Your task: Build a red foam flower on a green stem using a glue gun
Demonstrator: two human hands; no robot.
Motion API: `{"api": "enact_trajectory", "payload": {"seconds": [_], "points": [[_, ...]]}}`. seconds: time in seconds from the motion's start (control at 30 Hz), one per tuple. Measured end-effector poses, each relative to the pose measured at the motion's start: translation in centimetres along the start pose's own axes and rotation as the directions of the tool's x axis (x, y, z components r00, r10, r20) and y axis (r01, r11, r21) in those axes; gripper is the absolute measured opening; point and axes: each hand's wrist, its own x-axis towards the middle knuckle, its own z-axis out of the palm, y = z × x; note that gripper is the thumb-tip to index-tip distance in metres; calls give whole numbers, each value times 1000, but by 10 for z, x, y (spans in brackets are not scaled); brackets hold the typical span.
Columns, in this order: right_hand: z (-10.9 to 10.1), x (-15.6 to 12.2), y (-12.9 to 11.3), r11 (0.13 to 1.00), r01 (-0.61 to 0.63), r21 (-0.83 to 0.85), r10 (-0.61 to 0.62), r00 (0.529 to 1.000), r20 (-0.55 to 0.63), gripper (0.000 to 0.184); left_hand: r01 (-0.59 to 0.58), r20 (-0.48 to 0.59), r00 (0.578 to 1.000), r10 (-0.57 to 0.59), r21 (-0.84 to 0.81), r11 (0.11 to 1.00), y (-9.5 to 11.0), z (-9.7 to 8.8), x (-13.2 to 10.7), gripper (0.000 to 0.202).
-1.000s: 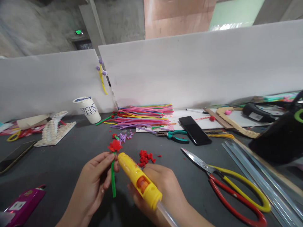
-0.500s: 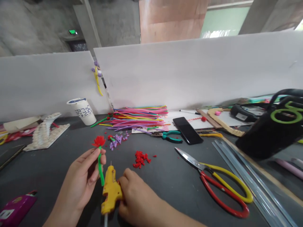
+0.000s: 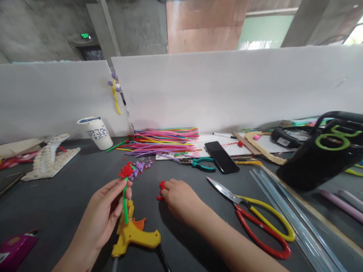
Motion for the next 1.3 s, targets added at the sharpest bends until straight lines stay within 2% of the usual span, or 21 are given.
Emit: {"api": "enact_trajectory", "payload": {"seconds": [0.17, 0.27, 0.33, 0.43, 0.53, 0.6, 0.67, 0.83, 0.97, 1.03, 1.13, 1.3], "points": [[14, 1, -4, 988, 4, 157, 0, 1000, -30, 16, 8, 19, 1000, -8, 2, 1000, -2, 1, 1, 21], [10, 1, -7, 939, -54, 339, 83, 994, -72, 11, 22, 19, 1000, -22, -6, 1000, -2, 1, 0, 21], [2, 1, -10, 861, -102, 498, 162, 984, -78, 11, 38, 27, 999, -38, -7, 999, -2, 1, 0, 21], [-12, 2, -16, 678, -126, 724, 216, 976, -33, 13, 80, 58, 995, -80, -8, 997, -2, 1, -1, 21], [-22, 5, -20, 495, -120, 860, 214, 977, 14, 11, 123, 78, 989, -122, -10, 992, -5, 3, -2, 19], [-25, 8, -22, 403, -116, 908, 224, 974, 25, 13, 155, 87, 985, -151, -44, 987, -7, 5, -2, 16], [-25, 10, -25, 348, -112, 931, 243, 970, 26, 11, 176, 114, 980, -165, -101, 979, -9, 8, -4, 13], [-25, 8, -32, 298, -101, 949, 290, 957, 11, 7, 192, 188, 970, -156, -192, 962, -13, 12, -7, 8], [-32, 6, -31, 160, -115, 980, 323, 944, 58, 15, 193, 180, 972, -149, -259, 946, -13, 9, -6, 9], [-34, 6, -30, 183, -136, 974, 347, 936, 65, 16, 192, 154, 976, -152, -288, 938, -12, 8, -5, 7], [-31, 7, -30, 284, -163, 945, 354, 934, 54, 14, 200, 145, 976, -160, -325, 925, -11, 8, -5, 9], [-24, 6, -38, 314, -99, 944, 391, 920, -34, 12, 210, 142, 975, -172, -325, 922, -11, 10, -6, 10]]}}
